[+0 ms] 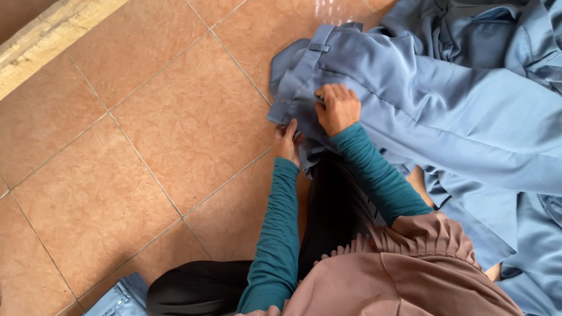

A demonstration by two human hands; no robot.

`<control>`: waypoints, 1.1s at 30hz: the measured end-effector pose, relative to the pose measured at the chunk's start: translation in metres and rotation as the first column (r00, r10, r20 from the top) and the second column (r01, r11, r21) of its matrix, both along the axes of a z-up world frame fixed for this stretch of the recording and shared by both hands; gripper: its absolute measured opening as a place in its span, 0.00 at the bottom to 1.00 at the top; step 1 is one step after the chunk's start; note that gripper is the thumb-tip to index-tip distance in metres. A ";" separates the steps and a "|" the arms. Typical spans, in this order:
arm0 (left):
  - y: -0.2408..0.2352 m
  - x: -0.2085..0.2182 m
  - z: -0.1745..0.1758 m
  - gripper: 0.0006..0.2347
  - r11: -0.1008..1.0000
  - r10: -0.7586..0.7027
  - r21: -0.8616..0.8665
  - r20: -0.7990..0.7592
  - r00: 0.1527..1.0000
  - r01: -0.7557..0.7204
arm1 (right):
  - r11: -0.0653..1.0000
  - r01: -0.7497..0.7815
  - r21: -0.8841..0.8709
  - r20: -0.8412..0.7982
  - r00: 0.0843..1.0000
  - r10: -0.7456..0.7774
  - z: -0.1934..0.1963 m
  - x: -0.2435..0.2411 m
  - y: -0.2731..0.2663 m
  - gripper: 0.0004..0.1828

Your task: The person sits on a tiled floor and folds several pairs of light blue trousers by hand. They smooth the fabric, fold the legs together, and then fold the pants into neat rectangular stacks, placing each finished pair onto a growing pile.

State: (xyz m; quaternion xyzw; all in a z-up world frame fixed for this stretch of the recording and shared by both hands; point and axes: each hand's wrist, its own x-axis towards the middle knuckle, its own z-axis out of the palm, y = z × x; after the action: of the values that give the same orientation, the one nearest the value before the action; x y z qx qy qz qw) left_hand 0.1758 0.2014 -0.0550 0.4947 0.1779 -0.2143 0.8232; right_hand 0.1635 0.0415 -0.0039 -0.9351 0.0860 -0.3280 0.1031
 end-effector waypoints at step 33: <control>0.304 0.067 -0.121 0.26 0.594 0.801 0.315 -0.148 0.580 -0.740 | 0.915 -0.323 0.242 -0.857 0.370 0.358 -0.101 -0.005 0.263 0.65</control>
State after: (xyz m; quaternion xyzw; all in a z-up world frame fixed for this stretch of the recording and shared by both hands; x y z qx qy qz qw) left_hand 0.2423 0.5056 -0.1756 0.4196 0.5107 0.1216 0.7405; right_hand 0.1583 0.3040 -0.1046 -0.9610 -0.0620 0.2395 0.1234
